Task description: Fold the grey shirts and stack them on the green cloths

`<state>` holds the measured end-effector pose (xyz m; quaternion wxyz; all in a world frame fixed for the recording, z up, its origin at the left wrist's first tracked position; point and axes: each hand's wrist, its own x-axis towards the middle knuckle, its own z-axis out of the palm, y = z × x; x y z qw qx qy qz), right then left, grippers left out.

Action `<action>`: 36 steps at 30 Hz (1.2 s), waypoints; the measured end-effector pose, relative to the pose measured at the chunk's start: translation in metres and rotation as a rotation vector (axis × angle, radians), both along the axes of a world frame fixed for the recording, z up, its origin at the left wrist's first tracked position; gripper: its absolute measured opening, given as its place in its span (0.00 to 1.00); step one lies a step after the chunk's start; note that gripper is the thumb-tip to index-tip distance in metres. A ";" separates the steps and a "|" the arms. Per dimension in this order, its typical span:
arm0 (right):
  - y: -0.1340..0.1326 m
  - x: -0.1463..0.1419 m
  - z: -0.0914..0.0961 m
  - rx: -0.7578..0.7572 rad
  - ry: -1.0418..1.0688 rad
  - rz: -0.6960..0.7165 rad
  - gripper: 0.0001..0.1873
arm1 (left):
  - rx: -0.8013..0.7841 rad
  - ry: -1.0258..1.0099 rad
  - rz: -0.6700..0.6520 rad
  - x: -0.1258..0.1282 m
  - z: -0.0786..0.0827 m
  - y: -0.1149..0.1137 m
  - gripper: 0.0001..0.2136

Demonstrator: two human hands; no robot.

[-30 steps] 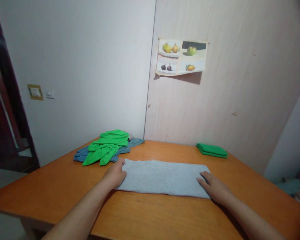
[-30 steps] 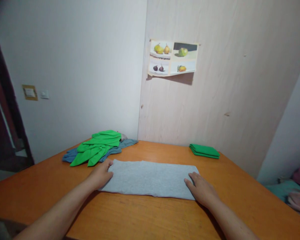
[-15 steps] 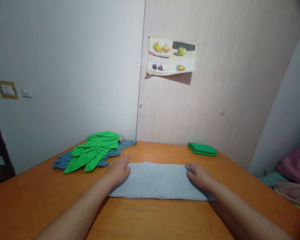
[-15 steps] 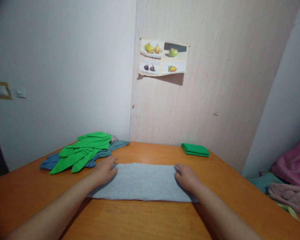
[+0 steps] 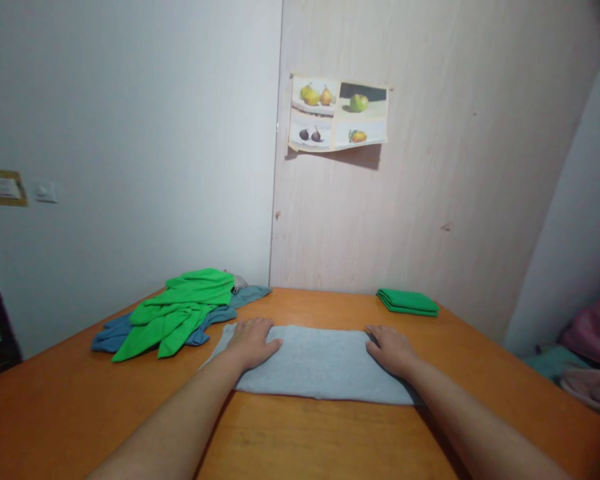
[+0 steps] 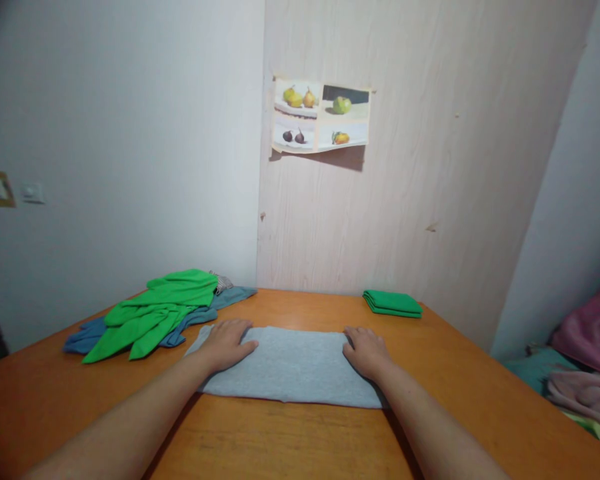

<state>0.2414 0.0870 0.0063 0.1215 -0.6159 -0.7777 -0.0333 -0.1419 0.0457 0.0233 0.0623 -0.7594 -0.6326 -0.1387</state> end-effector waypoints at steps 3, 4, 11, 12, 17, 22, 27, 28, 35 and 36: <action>0.002 -0.004 0.008 0.015 -0.030 -0.001 0.21 | 0.018 -0.006 0.008 0.000 0.002 0.007 0.24; 0.002 -0.006 0.011 0.021 -0.039 0.002 0.18 | 0.023 -0.008 0.006 0.000 0.002 0.008 0.23; -0.010 -0.010 0.019 0.093 -0.054 0.036 0.08 | 0.099 -0.020 -0.054 0.004 0.008 -0.001 0.09; -0.012 -0.009 0.019 0.103 -0.050 0.037 0.08 | 0.107 -0.021 -0.057 0.005 0.009 -0.003 0.07; -0.028 -0.002 0.023 0.201 -0.015 0.089 0.06 | 0.108 -0.014 -0.078 0.005 0.013 -0.014 0.07; -0.048 0.003 0.030 0.243 0.013 0.225 0.07 | 0.114 -0.011 -0.145 -0.001 0.015 -0.024 0.12; -0.045 0.003 0.030 0.104 0.004 0.133 0.18 | 0.063 0.047 -0.097 0.004 0.015 -0.023 0.10; -0.041 0.003 0.029 0.073 -0.005 0.106 0.20 | 0.077 0.055 -0.091 0.006 0.016 -0.023 0.09; -0.012 0.007 0.020 -0.023 -0.031 0.098 0.34 | 0.197 0.121 -0.266 0.014 0.033 -0.043 0.06; -0.009 0.007 0.019 -0.031 -0.032 0.111 0.36 | 0.194 0.140 -0.294 0.015 0.036 -0.048 0.06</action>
